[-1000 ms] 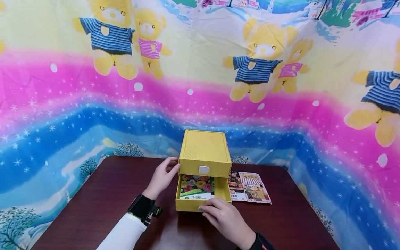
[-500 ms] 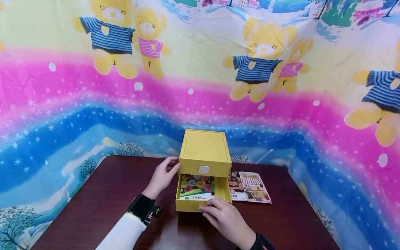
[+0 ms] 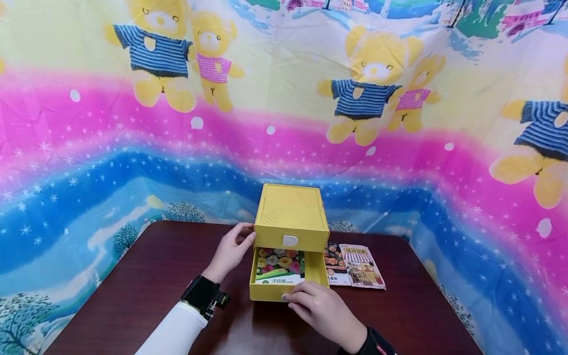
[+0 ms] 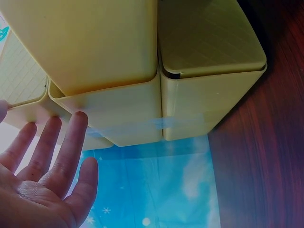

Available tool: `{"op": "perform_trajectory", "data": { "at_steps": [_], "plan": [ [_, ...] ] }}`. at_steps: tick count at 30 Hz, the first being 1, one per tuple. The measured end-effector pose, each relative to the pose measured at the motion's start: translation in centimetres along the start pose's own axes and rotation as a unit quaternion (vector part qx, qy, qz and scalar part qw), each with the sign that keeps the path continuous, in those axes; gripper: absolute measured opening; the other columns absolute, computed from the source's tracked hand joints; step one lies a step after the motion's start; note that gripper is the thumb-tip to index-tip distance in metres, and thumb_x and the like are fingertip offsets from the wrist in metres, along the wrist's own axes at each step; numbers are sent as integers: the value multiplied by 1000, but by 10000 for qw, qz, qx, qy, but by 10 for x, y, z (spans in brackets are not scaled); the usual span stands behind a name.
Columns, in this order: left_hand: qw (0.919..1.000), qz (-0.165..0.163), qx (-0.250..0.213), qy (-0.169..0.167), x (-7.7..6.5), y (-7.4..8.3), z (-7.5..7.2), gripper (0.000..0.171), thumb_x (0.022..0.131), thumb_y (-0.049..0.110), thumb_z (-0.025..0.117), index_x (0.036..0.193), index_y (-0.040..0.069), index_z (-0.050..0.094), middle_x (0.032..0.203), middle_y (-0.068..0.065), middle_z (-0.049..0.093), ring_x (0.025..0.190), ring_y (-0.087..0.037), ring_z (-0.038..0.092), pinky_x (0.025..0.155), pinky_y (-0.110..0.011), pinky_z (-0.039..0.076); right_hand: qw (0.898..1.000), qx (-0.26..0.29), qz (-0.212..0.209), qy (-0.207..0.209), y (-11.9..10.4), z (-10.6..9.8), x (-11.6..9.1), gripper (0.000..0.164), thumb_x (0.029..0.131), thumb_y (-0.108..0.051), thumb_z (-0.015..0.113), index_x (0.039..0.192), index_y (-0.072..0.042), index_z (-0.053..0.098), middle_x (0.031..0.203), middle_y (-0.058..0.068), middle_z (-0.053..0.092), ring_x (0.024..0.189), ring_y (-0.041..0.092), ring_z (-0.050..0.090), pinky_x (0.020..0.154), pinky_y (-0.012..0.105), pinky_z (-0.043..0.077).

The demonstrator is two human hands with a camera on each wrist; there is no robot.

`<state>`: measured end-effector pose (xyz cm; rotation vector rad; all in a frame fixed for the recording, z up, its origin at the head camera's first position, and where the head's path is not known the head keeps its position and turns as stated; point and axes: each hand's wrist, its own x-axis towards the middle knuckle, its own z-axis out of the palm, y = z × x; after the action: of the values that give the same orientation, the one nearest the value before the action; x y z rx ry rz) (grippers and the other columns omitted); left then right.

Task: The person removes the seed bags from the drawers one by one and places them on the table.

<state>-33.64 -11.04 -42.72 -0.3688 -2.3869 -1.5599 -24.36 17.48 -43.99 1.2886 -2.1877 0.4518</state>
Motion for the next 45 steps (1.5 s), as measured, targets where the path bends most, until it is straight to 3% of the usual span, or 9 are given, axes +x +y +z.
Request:
{"op": "perform_trajectory", "data": {
  "at_steps": [7, 16, 20, 29, 36, 45],
  "plan": [
    [9999, -92, -13, -43, -1, 2, -1, 34, 104, 33, 60, 136, 21, 61, 117, -6, 67, 101, -21, 66, 82, -37, 53, 9999, 28, -111, -1, 4, -18, 11, 5, 92, -21, 77, 97, -22, 76, 95, -13, 66, 79, -2, 61, 69, 10, 46],
    [10000, -1, 12, -70, -1, 2, 1, 35, 105, 33, 59, 136, 20, 60, 117, -5, 67, 101, -21, 66, 83, -37, 52, 9977, -544, -318, 260, 24, -39, 27, 19, 82, -15, 86, 98, -18, 77, 93, -8, 67, 83, 6, 61, 71, 21, 50],
    [10000, -20, -12, -95, -2, 3, 1, 35, 105, 33, 59, 137, 20, 60, 117, -5, 67, 101, -20, 66, 83, -37, 52, 9976, -601, -322, 137, 35, -44, 33, 23, 80, -14, 87, 100, -19, 77, 94, -7, 67, 84, 8, 61, 74, 25, 52],
    [10000, -49, 67, -54, -2, 2, -1, 35, 104, 34, 60, 136, 21, 61, 116, -4, 68, 99, -20, 65, 80, -36, 52, 9963, -317, -95, -791, 53, -44, 40, 20, 86, -20, 83, 105, -21, 77, 100, -6, 67, 90, 9, 62, 80, 31, 53],
    [9999, -76, 86, -48, -2, 1, -1, 34, 104, 33, 60, 136, 21, 61, 115, -5, 67, 98, -19, 65, 80, -36, 52, 9832, 114, 284, -1801, 58, -37, 44, 22, 94, -31, 74, 112, -20, 77, 108, -6, 68, 98, 9, 63, 85, 28, 54],
    [9999, -89, -4, -59, -3, 3, -1, 33, 104, 30, 60, 136, 20, 60, 115, -5, 67, 97, -19, 65, 80, -35, 52, 9732, 397, 135, -2260, 61, -27, 52, 17, 95, -25, 73, 109, -16, 77, 107, -3, 68, 98, 14, 67, 85, 25, 55]
  ]
}}
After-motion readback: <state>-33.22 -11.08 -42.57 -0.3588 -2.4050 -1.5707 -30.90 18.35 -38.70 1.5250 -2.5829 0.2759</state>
